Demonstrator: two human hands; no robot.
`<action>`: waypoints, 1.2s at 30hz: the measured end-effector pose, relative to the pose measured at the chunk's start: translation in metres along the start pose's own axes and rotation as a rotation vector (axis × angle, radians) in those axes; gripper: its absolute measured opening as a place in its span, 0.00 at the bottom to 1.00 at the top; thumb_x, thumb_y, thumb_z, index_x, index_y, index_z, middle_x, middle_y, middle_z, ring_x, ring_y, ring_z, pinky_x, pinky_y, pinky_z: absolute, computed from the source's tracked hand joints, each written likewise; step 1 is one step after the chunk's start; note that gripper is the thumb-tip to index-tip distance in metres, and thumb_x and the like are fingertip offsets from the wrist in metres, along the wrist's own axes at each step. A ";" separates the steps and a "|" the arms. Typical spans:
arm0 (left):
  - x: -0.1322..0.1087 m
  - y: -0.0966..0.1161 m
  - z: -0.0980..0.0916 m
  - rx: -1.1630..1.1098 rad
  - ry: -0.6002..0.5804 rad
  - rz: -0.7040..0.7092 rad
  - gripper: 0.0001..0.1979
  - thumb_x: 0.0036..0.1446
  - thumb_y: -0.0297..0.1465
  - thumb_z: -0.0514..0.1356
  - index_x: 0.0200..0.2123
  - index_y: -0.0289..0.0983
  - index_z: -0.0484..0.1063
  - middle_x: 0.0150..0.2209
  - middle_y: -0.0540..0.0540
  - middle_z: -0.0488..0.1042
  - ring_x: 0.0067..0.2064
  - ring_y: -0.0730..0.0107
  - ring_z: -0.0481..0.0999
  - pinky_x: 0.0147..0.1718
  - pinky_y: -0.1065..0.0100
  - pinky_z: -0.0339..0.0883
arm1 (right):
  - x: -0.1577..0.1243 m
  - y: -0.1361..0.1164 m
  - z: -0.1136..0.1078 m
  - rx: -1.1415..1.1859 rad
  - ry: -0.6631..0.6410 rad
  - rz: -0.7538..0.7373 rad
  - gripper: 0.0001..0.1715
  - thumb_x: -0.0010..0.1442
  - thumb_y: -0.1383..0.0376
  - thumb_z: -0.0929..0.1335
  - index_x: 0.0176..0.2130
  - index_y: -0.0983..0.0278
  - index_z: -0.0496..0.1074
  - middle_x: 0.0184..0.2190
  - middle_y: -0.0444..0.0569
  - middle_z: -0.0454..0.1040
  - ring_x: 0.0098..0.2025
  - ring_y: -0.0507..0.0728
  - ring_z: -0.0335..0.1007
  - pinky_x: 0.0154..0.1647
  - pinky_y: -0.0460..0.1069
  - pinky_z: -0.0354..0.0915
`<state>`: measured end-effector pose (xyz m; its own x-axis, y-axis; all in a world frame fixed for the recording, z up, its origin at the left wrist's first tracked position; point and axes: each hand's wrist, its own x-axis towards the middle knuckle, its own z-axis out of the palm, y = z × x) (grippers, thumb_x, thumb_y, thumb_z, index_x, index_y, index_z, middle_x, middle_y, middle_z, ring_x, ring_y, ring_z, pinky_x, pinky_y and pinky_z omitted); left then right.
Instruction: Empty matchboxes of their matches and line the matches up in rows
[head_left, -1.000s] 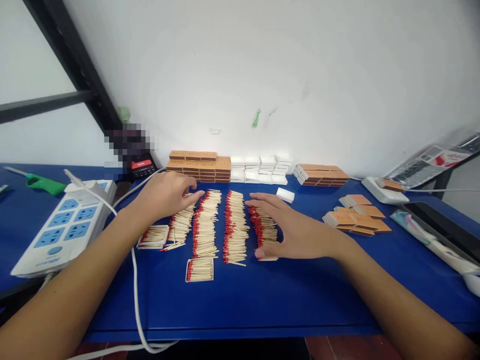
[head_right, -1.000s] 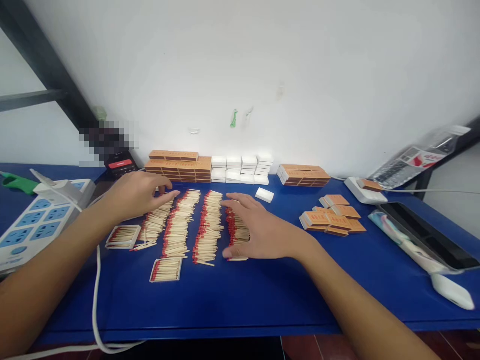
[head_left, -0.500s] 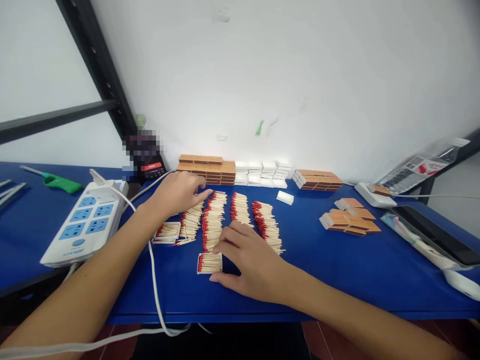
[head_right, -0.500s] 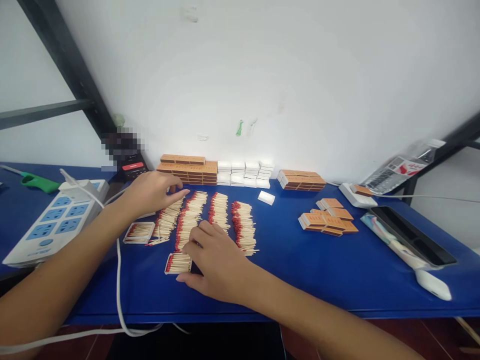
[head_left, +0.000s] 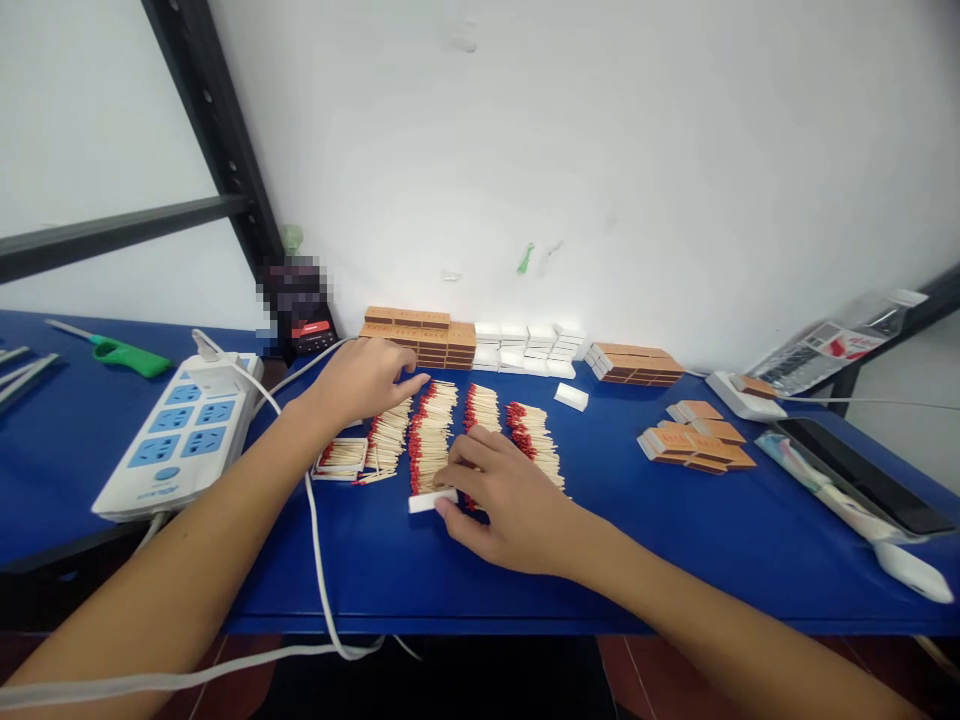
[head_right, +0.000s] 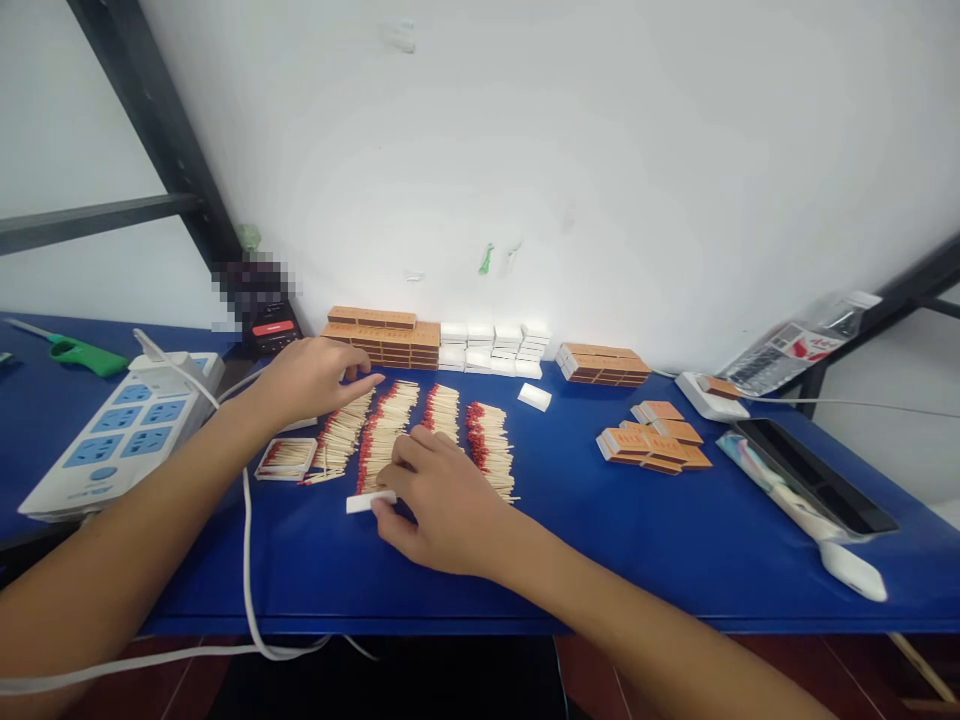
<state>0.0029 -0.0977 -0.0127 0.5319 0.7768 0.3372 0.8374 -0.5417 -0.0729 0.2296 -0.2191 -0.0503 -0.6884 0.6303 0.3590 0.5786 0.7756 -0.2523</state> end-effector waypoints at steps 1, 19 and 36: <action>0.000 0.000 0.000 -0.001 0.000 0.000 0.17 0.67 0.43 0.58 0.36 0.37 0.81 0.32 0.42 0.83 0.35 0.56 0.80 0.31 0.62 0.63 | 0.001 0.002 0.001 -0.011 0.012 0.002 0.10 0.70 0.64 0.67 0.45 0.65 0.78 0.40 0.53 0.72 0.46 0.62 0.66 0.51 0.59 0.67; -0.050 0.012 -0.046 -0.305 -0.295 0.102 0.61 0.41 0.58 0.72 0.76 0.46 0.56 0.73 0.35 0.63 0.72 0.35 0.63 0.61 0.47 0.68 | -0.006 0.005 0.011 -0.116 0.038 -0.002 0.15 0.71 0.61 0.68 0.53 0.64 0.75 0.48 0.59 0.73 0.51 0.66 0.67 0.53 0.63 0.69; -0.090 0.054 -0.005 -0.315 -0.209 0.107 0.59 0.60 0.50 0.67 0.78 0.55 0.27 0.80 0.45 0.32 0.79 0.39 0.35 0.73 0.34 0.47 | -0.007 0.027 -0.031 0.069 0.121 0.054 0.16 0.67 0.61 0.72 0.54 0.60 0.75 0.51 0.57 0.74 0.53 0.66 0.68 0.55 0.65 0.69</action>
<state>-0.0001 -0.1985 -0.0419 0.6553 0.7419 0.1421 0.7137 -0.6697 0.2052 0.2634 -0.2036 -0.0321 -0.5970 0.6653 0.4482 0.5787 0.7441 -0.3337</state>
